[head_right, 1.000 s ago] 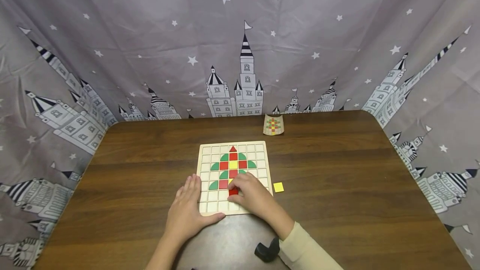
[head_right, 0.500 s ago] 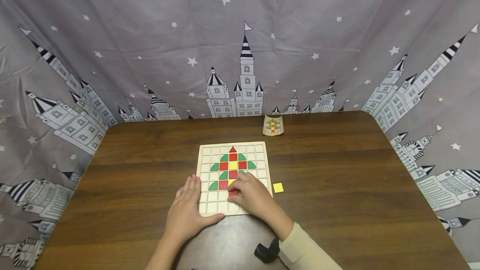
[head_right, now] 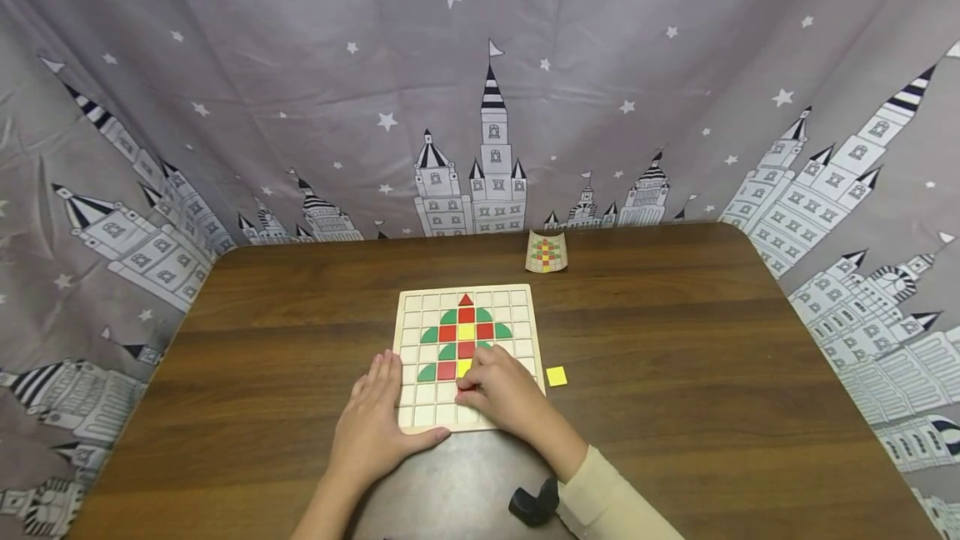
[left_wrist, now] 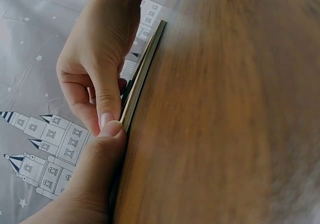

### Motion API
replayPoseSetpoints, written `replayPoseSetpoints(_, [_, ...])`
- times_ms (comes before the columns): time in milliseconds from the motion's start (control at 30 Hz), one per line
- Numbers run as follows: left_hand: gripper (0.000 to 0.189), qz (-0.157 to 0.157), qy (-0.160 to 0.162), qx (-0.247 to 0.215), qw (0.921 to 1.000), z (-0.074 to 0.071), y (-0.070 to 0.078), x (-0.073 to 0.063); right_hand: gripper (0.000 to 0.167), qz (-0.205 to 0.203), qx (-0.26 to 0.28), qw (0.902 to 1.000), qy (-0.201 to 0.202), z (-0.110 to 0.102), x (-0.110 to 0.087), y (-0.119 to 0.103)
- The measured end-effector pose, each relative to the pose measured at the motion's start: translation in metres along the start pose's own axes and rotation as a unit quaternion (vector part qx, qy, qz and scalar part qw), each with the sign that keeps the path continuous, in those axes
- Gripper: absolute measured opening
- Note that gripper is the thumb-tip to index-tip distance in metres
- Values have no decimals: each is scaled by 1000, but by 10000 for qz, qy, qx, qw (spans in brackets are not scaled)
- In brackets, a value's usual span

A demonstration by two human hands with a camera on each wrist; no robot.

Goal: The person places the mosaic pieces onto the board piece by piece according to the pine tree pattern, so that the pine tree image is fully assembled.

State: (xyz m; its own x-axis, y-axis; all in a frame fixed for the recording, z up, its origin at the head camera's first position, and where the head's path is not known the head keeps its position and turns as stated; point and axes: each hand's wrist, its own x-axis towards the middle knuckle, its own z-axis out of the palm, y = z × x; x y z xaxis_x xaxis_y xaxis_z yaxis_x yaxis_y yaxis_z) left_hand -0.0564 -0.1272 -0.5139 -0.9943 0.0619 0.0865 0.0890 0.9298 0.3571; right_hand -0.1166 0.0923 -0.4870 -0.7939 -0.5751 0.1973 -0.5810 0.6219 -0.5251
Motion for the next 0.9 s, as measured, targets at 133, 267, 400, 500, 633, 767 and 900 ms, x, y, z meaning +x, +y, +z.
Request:
replayPoseSetpoints(133, [136, -17, -12, -43, 10000, 0, 0, -1, 12, -57, -125, 9999, -45, -2, -3, -1])
replayPoseSetpoints(267, [136, -65, -53, -54, 9999, 0, 0, -1, 18, -135, -292, 9995, 5, -5, -9, 0])
replayPoseSetpoints(400, [137, -92, -73, -75, 9999, -1, 0, -1, 25, 105, -401, 9990, 178, -15, -16, 7])
replayPoseSetpoints(500, [137, -98, -68, -132, 9998, 0, 0, -1, 28, 493, -571, 9964, 379, -28, -23, 16])
replayPoseSetpoints(633, [137, -95, -37, -171, 9998, 0, 0, -1, 32, 1178, -874, 9875, 584, -45, -35, 34])
replayPoseSetpoints(767, [137, -70, -3, -137, 9999, -1, 0, -1, 40, 1842, -1152, 9748, 503, -59, -48, 50])
replayPoseSetpoints(900, [137, -56, 13, -128, 9999, -1, 0, -1, 51, 2116, -1366, 9673, 304, -67, -58, 57])
